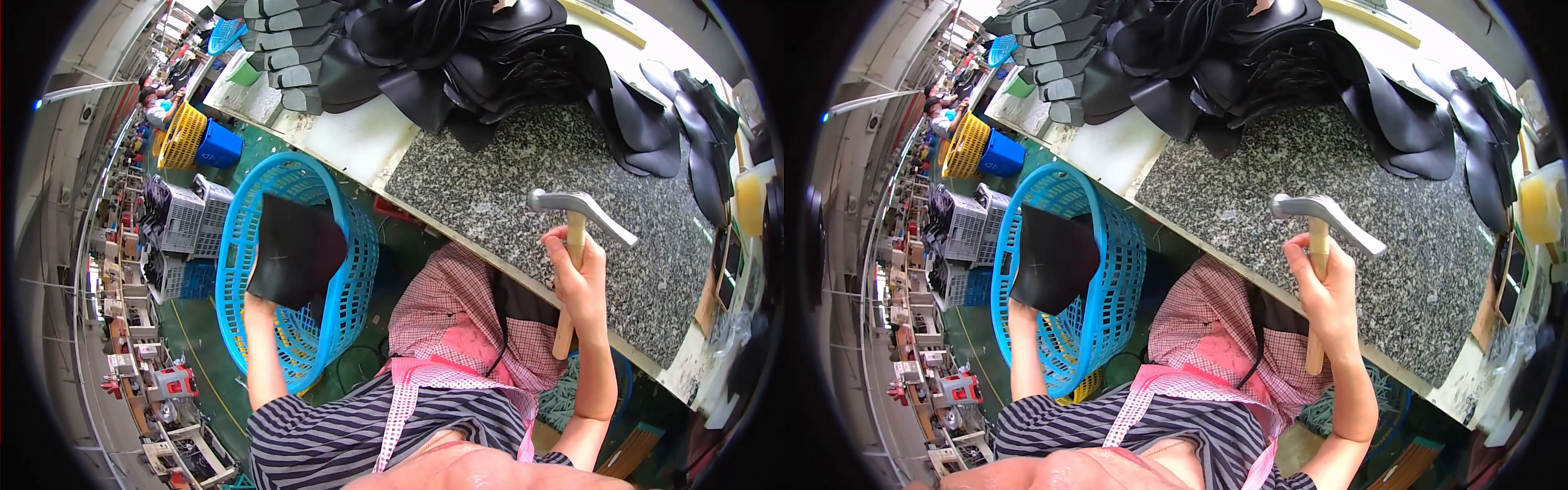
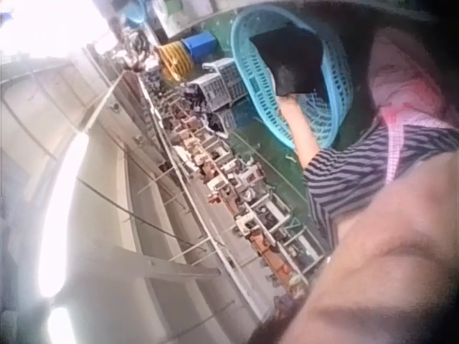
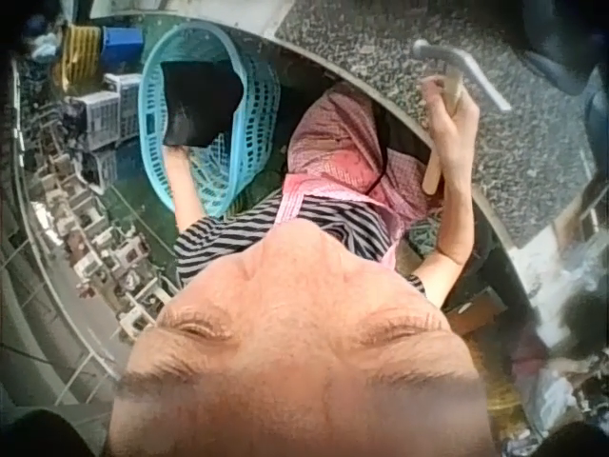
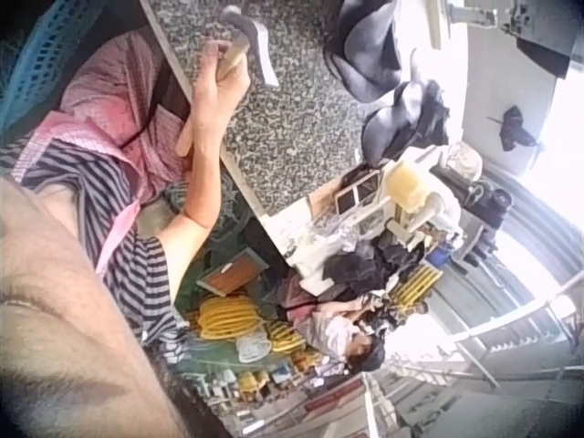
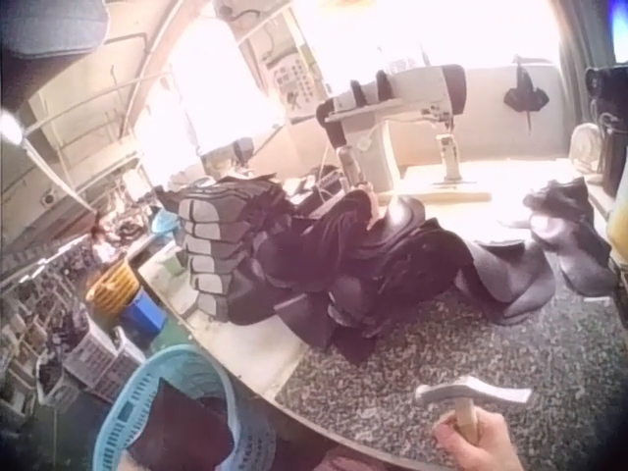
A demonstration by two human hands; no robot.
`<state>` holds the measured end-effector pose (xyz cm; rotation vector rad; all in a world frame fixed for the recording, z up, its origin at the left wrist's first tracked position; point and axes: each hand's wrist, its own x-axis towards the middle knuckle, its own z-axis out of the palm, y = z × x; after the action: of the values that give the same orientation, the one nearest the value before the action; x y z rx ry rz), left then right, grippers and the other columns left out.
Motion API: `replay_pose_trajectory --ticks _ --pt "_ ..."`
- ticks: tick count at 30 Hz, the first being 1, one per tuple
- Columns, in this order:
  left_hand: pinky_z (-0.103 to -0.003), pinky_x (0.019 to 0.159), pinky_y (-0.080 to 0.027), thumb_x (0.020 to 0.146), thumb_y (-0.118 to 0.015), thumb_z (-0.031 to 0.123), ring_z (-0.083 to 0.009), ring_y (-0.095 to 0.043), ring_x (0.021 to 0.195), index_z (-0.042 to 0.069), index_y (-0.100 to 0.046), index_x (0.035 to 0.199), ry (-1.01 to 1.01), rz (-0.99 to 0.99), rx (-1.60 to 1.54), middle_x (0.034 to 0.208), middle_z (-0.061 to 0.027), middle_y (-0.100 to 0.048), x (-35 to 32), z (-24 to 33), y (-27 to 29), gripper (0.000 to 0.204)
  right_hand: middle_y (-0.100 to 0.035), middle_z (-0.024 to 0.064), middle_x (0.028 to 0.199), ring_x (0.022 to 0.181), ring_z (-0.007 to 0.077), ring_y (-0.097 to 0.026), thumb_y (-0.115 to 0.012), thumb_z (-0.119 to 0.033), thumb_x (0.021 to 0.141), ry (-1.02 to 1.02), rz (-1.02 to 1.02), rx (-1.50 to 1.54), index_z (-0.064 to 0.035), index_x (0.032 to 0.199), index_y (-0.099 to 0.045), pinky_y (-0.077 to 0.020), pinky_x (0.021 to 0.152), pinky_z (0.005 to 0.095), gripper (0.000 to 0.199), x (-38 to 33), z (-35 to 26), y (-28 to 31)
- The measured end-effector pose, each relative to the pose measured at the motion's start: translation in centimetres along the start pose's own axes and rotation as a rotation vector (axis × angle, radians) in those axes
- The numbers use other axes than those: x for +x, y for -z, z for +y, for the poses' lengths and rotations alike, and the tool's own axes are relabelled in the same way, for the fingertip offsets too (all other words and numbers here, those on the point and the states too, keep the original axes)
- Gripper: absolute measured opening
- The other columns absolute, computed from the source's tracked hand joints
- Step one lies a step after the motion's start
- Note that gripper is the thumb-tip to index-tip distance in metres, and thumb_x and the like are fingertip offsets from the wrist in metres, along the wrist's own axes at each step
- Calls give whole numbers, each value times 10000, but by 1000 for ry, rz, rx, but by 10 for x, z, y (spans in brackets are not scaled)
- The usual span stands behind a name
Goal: Flattening seams on leather shoe upper components using a hand hammer at a workbench.
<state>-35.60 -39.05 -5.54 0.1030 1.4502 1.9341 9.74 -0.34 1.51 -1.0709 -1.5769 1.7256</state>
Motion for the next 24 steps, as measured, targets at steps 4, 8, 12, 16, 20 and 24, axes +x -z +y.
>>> replay_pose_trajectory --ticks 4,8,12,16,20,24 --pt "-446 1054 -438 971 -460 705 -303 -546 1266 -1 -430 1484 -241 783 1183 1391 -225 -535 -9 25 71 873 -474 -83 681 559 8 -385 -640 -169 1007 -3 16 3 -25 989 -624 -288 492 227 146 -2 1 14" --pt "-415 1027 -464 1036 -571 347 -297 -589 1212 25 -506 1428 -708 463 1261 1323 -215 -585 39 16 -84 512 -440 -83 569 413 3 -351 -612 -215 1028 27 110 -57 -26 993 -598 -242 385 214 193 -10 10 27" --pt "-335 868 -540 986 -627 75 -262 -683 1018 3 -674 1172 -1063 -211 1138 1162 -150 -684 67 8 -297 205 -486 -80 694 561 6 -387 -622 -199 1024 -42 135 9 -27 993 -621 -293 491 221 175 -22 0 35" --pt "-295 809 -548 968 -632 51 -223 -703 915 -23 -708 1052 -1278 -616 936 1014 -131 -725 107 -7 -460 135 -446 -79 597 446 3 -369 -597 -252 1037 22 159 -38 -30 991 -598 -276 408 201 227 -34 3 44" --pt "-313 786 -562 963 -679 158 -236 -730 845 -13 -716 1074 -1172 -776 715 1013 -145 -734 136 -26 -582 207 -453 -83 606 463 -2 -377 -594 -233 1037 -3 245 -66 -41 999 -611 -280 414 204 196 -46 2 51" --pt "-382 911 -547 825 -809 297 -321 -691 1044 37 -677 1205 -1348 -1253 1023 1136 -174 -706 88 -55 -653 479 -466 -86 611 471 -3 -388 -583 -198 1041 14 272 -70 -50 1003 -619 -293 420 207 156 -48 0 64"
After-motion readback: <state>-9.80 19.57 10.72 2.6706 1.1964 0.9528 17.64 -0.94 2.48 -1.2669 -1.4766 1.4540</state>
